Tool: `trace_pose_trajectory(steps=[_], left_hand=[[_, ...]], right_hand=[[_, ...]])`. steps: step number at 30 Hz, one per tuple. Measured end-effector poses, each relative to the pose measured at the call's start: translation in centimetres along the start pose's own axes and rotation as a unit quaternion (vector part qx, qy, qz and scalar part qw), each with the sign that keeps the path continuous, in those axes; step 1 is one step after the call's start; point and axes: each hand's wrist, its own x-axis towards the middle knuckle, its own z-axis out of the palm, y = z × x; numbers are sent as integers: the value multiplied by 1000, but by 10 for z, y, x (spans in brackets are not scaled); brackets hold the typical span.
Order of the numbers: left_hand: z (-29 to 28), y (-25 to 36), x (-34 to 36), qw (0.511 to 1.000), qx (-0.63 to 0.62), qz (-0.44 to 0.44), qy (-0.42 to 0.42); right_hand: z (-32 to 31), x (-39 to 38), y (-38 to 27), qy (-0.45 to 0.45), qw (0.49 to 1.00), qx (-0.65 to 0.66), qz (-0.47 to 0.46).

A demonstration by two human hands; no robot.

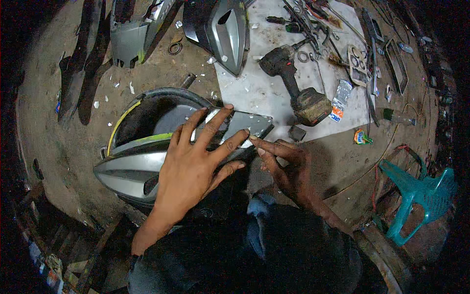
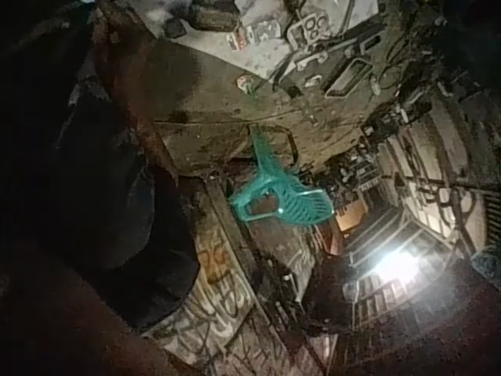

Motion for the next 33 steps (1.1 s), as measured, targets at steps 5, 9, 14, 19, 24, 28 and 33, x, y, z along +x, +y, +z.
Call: trace_pose_trajectory(steps=[5,9,14,19,24,28,33], left_hand=[[2,0,0,1000,-17,-3,11],[1,-2,-2,1000,-18,2,18],[4,-4,-3,999,-39,2,18],[5,-3,-4,999,-44,-2,28],[4,-4,-6,999,-46,-4,27],[2,-7,-3,998,-56,16,23],[-4,-5,-1,993,-103,-13,50]], right_hand=[[4,1,2,-5,999,4,31],[6,2,-3,-20,998,18,64],[8,0,0,-17,998,35,53],[8,1,0,-37,997,-2,61],[9,3,-8,-24,996,53,64],[12,1,-8,-29,989,100,109],[13,1,-11,-6,985,113,134]])
